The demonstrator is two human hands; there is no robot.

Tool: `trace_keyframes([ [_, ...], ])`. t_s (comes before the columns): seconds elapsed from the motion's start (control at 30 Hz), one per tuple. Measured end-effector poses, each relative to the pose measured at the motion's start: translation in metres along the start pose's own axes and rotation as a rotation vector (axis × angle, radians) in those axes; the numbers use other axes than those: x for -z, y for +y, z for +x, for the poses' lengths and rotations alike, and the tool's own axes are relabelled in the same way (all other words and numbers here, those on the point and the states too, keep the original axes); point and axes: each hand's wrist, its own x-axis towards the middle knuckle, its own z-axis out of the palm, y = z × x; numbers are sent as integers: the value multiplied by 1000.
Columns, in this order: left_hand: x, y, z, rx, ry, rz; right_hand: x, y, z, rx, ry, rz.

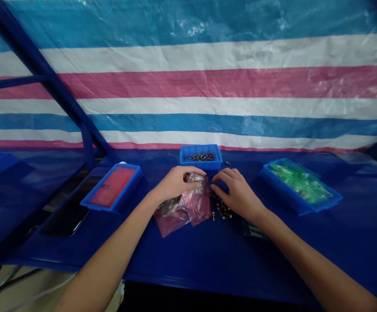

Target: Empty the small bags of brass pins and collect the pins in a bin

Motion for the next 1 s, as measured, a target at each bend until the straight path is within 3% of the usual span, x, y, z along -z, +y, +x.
trace_keyframes([
  [0.23, 4, 4, 0, 69, 129, -322, 4, -18, 0, -23, -7, 190],
  [0.37, -4, 7, 1, 78, 238, -425, 7, -26, 0, -151, -52, 380],
  [0.5, -6, 13, 3, 161, 197, -562, 13, -21, 1, -253, -56, 720],
  [0.7, -11, 20, -1, 229, -30, -672, 19, -14, 3, -365, -30, 965],
  [0.87, -20, 17, 0, 210, 81, -579, 17, -12, 3, -405, 119, 999],
  [1.0, -20, 17, 1, 216, 178, -566, 16, -9, 3, -390, 102, 1027],
])
